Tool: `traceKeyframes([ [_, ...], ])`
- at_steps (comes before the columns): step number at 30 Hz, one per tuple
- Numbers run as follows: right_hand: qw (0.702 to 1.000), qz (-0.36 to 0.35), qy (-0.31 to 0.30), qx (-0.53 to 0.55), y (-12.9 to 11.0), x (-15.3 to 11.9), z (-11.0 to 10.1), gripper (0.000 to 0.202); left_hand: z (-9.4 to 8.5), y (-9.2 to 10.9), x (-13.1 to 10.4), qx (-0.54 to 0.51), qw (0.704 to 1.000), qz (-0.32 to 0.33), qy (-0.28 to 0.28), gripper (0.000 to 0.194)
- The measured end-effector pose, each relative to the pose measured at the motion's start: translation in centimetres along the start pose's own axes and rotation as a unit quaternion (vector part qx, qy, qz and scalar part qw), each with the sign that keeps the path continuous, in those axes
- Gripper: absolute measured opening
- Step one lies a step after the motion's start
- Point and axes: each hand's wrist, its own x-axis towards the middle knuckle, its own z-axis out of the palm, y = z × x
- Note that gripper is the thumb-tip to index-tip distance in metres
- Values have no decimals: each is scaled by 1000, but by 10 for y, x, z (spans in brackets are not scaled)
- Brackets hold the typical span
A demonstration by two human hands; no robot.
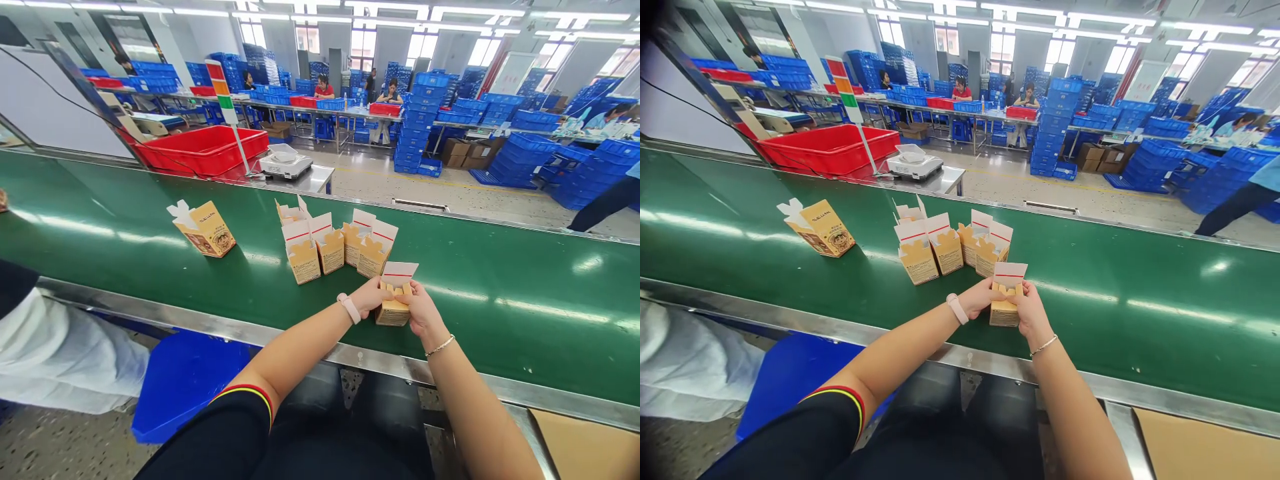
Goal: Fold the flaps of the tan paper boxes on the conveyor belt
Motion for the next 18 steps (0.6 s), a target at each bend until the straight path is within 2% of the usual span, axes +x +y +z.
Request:
traceKeyframes([
  [3,998,-67,-2,-5,-5,-8,-8,47,7,-2,-1,-6,999,25,40,39],
  [5,990,-134,-33,-33,-5,-19,-12,64,9,-2,-4,-12,994,56,97,36],
  [6,985,-152,-63,-52,-3,-24,-15,74,10,-2,-5,-15,992,64,106,36],
  [7,981,-156,-93,-69,-2,-29,-17,82,10,-2,-6,-17,994,59,96,36],
  [9,978,-139,-127,-88,2,-37,-20,91,11,-2,-7,-27,999,24,37,35],
  [12,982,-132,-103,-93,5,-44,-20,93,14,-1,-6,-45,998,-42,-24,27],
  [15,981,-136,-82,-113,3,-47,-18,89,20,-2,-2,-34,997,-70,-31,23],
  [18,978,-140,-67,-139,0,-42,-30,82,21,0,-3,25,999,-20,25,22],
])
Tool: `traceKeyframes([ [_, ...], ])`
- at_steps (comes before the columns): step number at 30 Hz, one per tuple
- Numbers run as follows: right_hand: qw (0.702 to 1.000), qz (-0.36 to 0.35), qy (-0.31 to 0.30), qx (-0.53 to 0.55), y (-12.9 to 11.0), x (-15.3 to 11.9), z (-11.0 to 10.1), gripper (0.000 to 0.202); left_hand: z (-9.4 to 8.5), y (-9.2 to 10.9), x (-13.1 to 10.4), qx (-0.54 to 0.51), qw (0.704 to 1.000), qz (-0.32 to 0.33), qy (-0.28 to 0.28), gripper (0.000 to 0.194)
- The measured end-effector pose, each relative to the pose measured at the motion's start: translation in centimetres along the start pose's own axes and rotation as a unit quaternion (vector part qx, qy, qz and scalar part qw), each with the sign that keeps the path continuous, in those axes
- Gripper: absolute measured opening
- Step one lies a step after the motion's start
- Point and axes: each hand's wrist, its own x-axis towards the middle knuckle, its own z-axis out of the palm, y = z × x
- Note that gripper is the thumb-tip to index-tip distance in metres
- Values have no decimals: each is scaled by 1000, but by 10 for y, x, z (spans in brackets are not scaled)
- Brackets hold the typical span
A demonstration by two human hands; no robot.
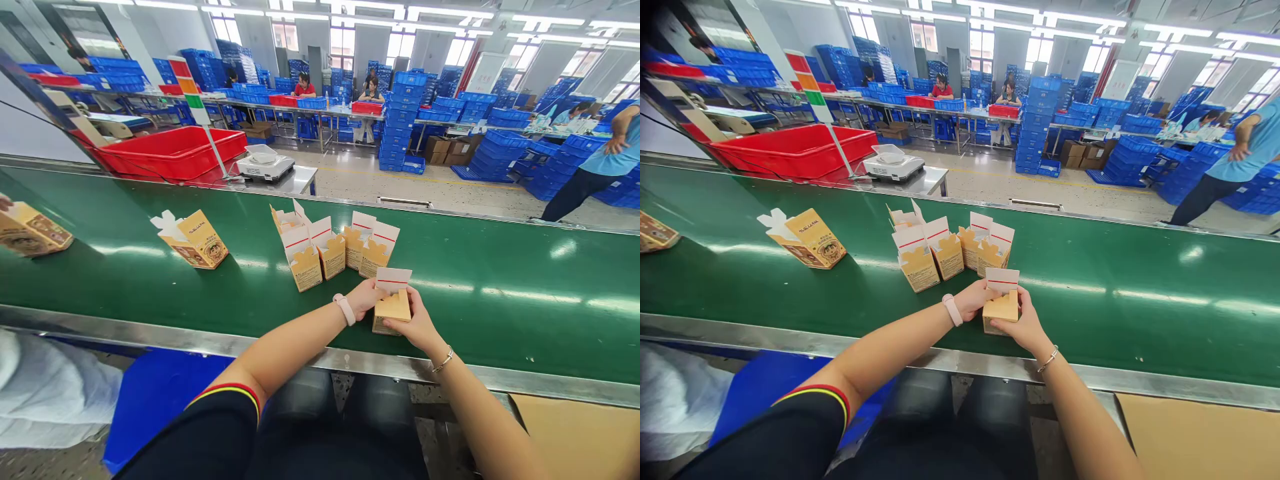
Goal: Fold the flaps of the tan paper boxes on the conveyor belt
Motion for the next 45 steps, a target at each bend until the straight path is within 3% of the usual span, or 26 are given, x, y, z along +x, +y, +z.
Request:
traceKeyframes([
  [2,998,0,59,-28,7,5,-25,80,-5,2,-2,79,991,85,73,23],
  [4,983,-11,169,-77,15,12,-60,83,-13,4,-3,169,953,195,161,31],
  [6,940,-48,296,-161,20,20,-91,95,-19,4,2,234,900,283,237,47],
  [8,880,-88,395,-248,20,30,-104,110,-19,3,15,265,863,332,273,65],
  [10,872,-146,366,-292,16,44,-93,110,-13,0,33,277,855,351,263,77],
  [13,934,-215,135,-250,14,69,-53,89,-1,-5,55,287,863,355,217,72],
  [15,959,-205,65,-187,15,83,-32,77,2,-8,62,308,857,366,189,58],
  [19,972,-188,73,-121,20,92,-28,57,-5,-11,60,373,821,409,140,38],
  [22,974,-176,102,-99,19,91,-34,49,-7,-7,63,402,815,404,108,18],
  [25,976,-72,201,-44,17,98,-32,42,4,0,75,355,848,375,118,13],
  [27,965,12,262,-10,18,107,-29,36,15,2,85,267,887,328,186,11],
  [29,956,63,285,12,21,116,-30,36,25,2,93,155,924,238,257,16],
  [32,956,102,274,35,25,123,-36,39,37,0,105,60,956,122,260,26],
  [35,960,121,247,53,24,122,-41,38,45,-1,112,47,970,85,224,25],
  [39,975,80,194,72,20,107,-47,46,54,-2,109,30,977,69,198,30],
  [43,998,10,47,27,27,85,-75,86,53,-5,85,22,980,79,182,30],
  [45,996,18,79,-34,32,77,-97,94,50,-8,70,31,979,84,185,30],
])
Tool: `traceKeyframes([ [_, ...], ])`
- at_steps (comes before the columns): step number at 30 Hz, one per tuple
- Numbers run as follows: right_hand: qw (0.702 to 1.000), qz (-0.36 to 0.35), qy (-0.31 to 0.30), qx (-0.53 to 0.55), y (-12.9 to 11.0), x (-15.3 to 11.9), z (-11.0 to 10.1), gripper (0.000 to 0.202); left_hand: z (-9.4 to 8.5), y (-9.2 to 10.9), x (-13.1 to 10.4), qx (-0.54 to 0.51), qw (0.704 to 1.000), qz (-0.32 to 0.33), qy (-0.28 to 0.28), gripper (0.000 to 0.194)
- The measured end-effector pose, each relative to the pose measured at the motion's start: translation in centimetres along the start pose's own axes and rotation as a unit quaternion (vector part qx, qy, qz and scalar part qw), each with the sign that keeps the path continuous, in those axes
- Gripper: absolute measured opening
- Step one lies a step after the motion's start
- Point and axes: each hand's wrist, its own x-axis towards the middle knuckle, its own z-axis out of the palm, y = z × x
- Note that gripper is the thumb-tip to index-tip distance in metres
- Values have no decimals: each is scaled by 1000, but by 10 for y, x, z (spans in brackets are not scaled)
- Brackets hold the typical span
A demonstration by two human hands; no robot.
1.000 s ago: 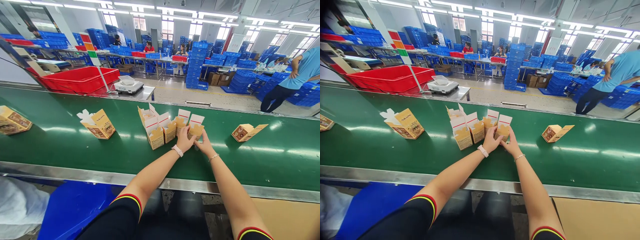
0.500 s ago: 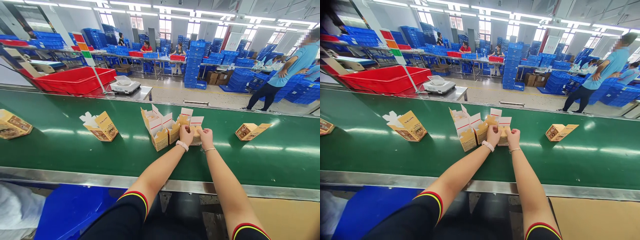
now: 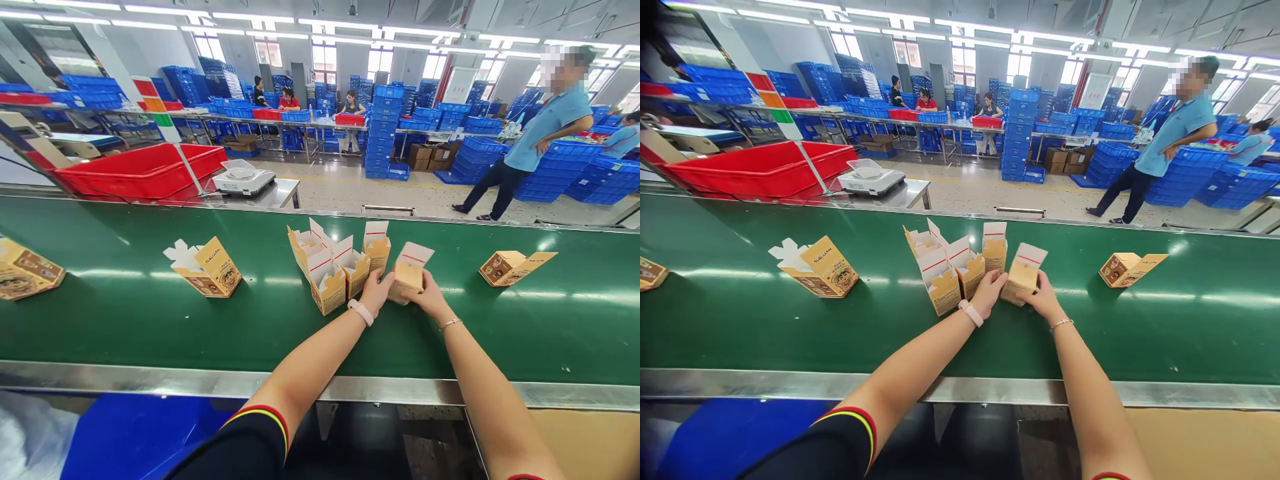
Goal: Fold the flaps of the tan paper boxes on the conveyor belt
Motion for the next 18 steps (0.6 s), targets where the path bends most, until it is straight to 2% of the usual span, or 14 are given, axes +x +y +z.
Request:
traceKeyframes([
  [2,987,7,130,-92,4,0,-20,101,-8,-1,-13,17,1000,4,-12,30],
  [4,941,5,272,-203,2,6,-30,117,-13,-2,-24,40,998,2,-45,25],
  [5,917,-7,312,-248,0,11,-29,124,-14,-3,-29,52,997,1,-62,21],
  [6,905,-33,319,-279,-3,17,-23,129,-13,-4,-34,63,995,1,-77,18],
  [7,908,-70,293,-291,-6,25,-14,131,-12,-6,-38,73,993,0,-93,16],
  [9,942,-149,170,-250,-13,46,9,129,-9,-8,-47,80,989,0,-125,14],
  [10,960,-162,109,-200,-17,58,21,129,-8,-8,-52,80,986,-1,-146,13],
  [13,993,-114,-28,-20,-21,88,42,123,-10,-6,-64,79,974,-5,-214,11],
  [15,993,-86,-57,57,-21,93,37,115,-17,-4,-69,103,967,17,-232,12],
  [18,993,-103,-17,57,-15,68,9,96,-29,-2,-72,164,960,101,-204,21],
])
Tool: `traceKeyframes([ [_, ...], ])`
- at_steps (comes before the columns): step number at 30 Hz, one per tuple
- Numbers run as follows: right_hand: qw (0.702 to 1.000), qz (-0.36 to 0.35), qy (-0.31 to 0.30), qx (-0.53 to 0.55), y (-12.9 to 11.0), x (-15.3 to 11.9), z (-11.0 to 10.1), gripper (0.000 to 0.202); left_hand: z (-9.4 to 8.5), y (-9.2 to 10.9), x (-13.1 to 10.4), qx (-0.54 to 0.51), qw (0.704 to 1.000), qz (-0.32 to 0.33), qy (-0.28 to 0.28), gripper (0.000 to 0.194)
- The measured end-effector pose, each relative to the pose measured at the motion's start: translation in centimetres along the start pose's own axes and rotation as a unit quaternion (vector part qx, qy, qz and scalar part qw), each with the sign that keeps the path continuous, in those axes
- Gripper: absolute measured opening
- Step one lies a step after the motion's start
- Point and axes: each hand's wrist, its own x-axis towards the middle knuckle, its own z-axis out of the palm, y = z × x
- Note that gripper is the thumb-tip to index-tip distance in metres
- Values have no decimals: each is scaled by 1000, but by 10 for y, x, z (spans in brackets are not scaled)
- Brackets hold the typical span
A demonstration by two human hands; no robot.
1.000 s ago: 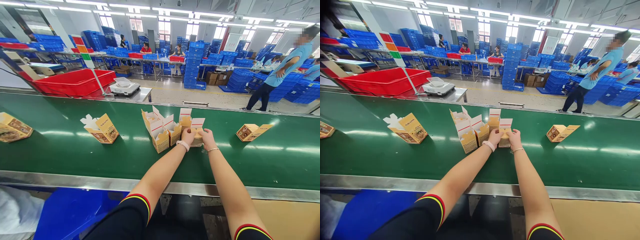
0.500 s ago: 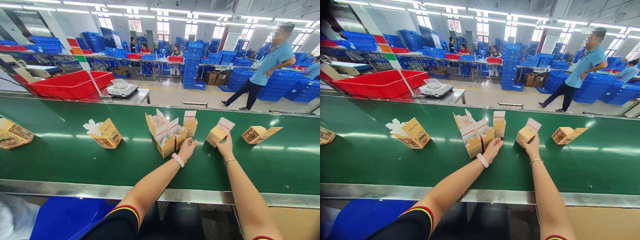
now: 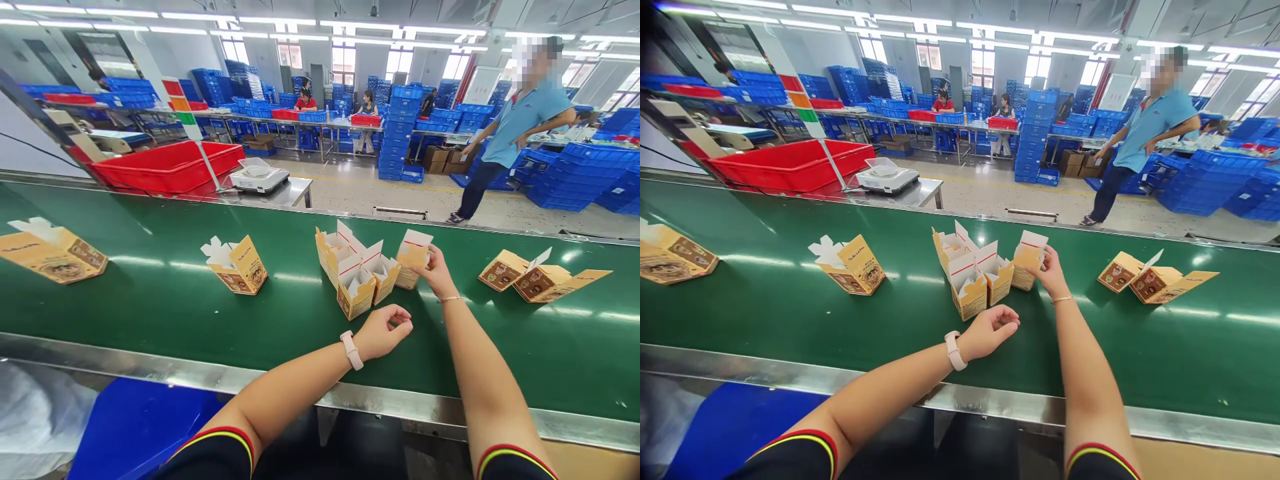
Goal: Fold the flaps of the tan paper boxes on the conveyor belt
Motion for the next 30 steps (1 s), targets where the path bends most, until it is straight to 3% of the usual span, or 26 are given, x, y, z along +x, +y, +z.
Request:
traceKeyframes([
  [3,995,-60,26,-71,-8,-58,-27,73,-1,-6,3,70,989,117,60,45],
  [5,985,-109,24,-134,-14,-99,-34,59,4,-12,10,115,973,191,62,54],
  [9,974,-126,53,-180,-21,-154,-29,42,20,-16,31,189,947,260,-17,41],
  [13,976,-82,118,-162,-27,-167,-16,40,38,-13,44,195,943,268,-31,19],
  [15,973,-32,186,-132,-32,-165,-10,37,47,-10,47,149,962,230,2,14],
  [17,960,27,268,-74,-37,-160,-4,31,57,-6,51,63,985,146,74,1],
  [19,941,90,327,8,-42,-154,-3,35,64,1,56,-48,992,19,117,21],
  [21,927,162,329,79,-46,-146,-6,43,69,9,63,-146,979,-119,77,32],
  [23,920,229,301,107,-48,-141,-12,43,72,15,72,-194,957,-214,9,33],
  [27,914,265,287,110,-51,-142,-19,40,81,24,83,-195,949,-248,-14,30],
  [30,949,162,263,70,-47,-153,-20,59,86,28,73,-205,954,-217,3,29],
])
